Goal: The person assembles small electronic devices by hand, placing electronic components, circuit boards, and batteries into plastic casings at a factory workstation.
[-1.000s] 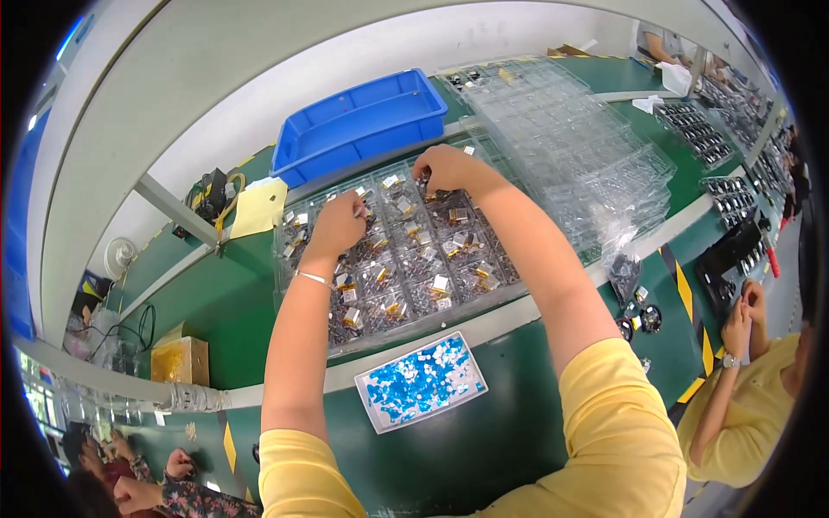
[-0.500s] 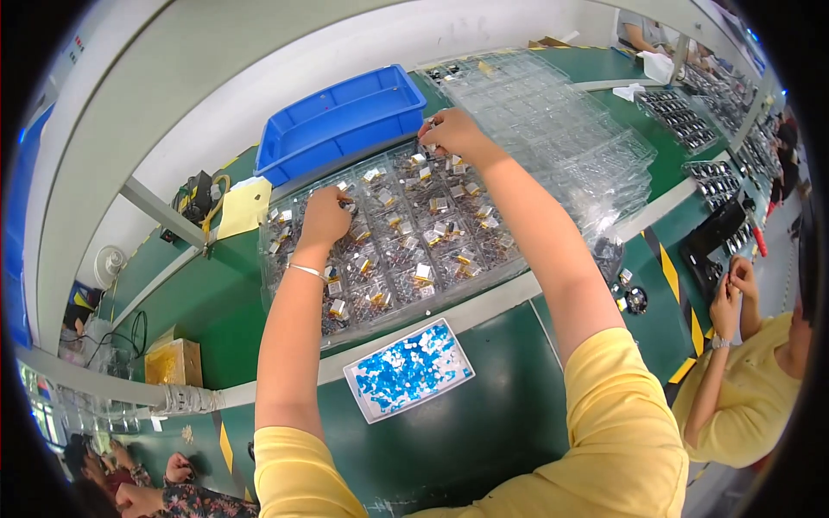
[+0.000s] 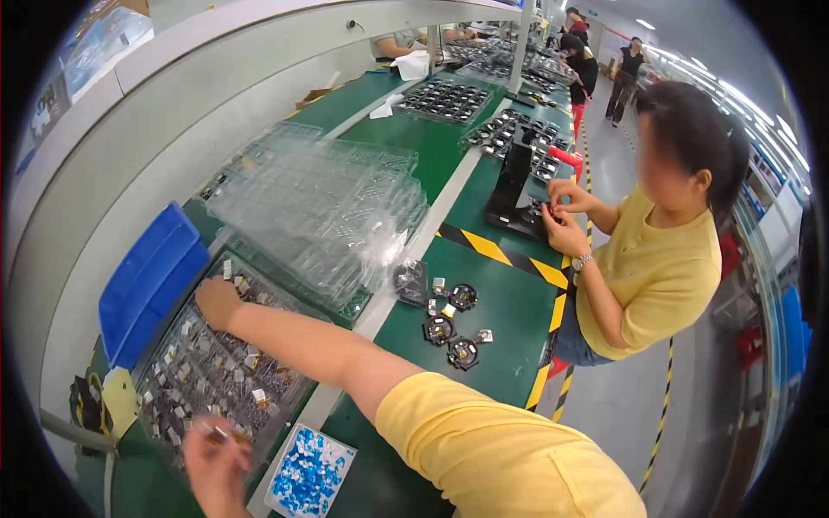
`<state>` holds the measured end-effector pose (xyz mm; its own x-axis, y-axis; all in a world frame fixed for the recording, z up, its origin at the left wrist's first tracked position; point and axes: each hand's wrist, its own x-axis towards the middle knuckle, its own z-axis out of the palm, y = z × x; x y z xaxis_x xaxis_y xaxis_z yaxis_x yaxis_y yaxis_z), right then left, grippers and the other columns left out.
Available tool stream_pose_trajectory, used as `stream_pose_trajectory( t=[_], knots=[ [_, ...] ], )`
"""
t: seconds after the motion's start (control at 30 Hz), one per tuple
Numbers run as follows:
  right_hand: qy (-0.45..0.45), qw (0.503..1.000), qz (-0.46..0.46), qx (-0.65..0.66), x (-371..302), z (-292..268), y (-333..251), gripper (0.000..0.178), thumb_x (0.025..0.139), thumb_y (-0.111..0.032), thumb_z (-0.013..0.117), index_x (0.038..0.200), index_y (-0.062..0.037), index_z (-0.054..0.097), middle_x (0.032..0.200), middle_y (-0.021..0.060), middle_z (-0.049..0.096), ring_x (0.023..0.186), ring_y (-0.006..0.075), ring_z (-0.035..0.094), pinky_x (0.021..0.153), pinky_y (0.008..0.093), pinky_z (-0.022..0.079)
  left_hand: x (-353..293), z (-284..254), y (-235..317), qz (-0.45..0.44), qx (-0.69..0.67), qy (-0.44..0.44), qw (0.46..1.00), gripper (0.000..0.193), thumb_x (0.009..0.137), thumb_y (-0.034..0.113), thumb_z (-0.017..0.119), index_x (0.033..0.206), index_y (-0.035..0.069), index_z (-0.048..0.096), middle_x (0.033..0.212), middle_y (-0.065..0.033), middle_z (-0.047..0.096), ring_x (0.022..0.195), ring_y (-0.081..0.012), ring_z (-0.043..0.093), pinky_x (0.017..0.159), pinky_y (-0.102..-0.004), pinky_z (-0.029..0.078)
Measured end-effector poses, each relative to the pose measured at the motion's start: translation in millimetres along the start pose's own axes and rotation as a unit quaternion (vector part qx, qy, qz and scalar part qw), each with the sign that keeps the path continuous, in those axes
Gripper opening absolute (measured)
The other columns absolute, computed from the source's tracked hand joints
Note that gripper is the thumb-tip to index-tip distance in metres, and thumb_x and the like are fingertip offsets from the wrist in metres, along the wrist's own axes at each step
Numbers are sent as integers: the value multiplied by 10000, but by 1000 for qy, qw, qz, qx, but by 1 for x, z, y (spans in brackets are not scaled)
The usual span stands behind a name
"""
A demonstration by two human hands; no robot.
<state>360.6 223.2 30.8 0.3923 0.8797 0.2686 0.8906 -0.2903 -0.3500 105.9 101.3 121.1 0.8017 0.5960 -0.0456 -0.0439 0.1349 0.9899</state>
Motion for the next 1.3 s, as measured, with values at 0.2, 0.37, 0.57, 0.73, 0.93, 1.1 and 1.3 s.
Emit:
stream_pose_trajectory(
  t=[0.2,0.37,0.57,0.73,0.93,1.1,1.3],
  knots=[
    [-35,998,-37,42,-3,-4,-4,178,687,-78,650,847,1,652,898,182,626,874,316,618,726,400,521,-73,55,-57,-108,126,-180,970,198,801,-59,552,984,15,569,948,-62,576,837,-124,577,680,-238,475],
    [-3,998,-58,9,-9,-11,-13,128,661,-70,631,781,-46,666,840,155,654,835,306,641,698,395,521,-100,88,-88,27,396,-139,907,166,823,-6,558,983,37,575,981,-102,588,897,-260,586,767,-321,474],
    [25,996,-56,65,-2,-13,2,244,623,-126,624,838,-16,655,895,201,640,888,350,617,775,427,502,-126,99,-120,159,489,-70,855,377,657,43,631,1031,68,589,1032,-116,537,945,-317,525,815,-395,440],
    [91,925,-24,369,1,-83,45,275,633,-191,653,859,-37,635,797,95,632,724,168,593,634,298,477,-146,100,-98,146,443,-26,884,393,668,60,655,1053,59,582,1132,-137,521,1050,-332,499,887,-405,415],
    [-198,833,-45,515,-149,-175,-5,141,705,-87,598,845,-76,583,791,20,559,735,118,559,601,234,454,-135,56,-62,173,445,139,867,352,691,30,637,1039,41,582,1087,-145,563,990,-294,540,863,-367,424],
    [-351,866,-183,306,-302,-122,3,239,684,-140,654,890,-66,557,816,103,590,755,243,604,643,359,480,-24,19,-43,202,437,171,860,292,752,61,611,1041,32,572,1046,-147,583,983,-287,564,816,-351,447],
    [-299,910,-248,143,-316,-121,4,541,718,-427,676,1112,-92,517,1022,133,568,831,341,603,704,402,498,130,-32,-46,292,481,204,801,227,791,107,569,1003,32,602,920,-148,624,903,-305,593,788,-388,466]
  ],
)
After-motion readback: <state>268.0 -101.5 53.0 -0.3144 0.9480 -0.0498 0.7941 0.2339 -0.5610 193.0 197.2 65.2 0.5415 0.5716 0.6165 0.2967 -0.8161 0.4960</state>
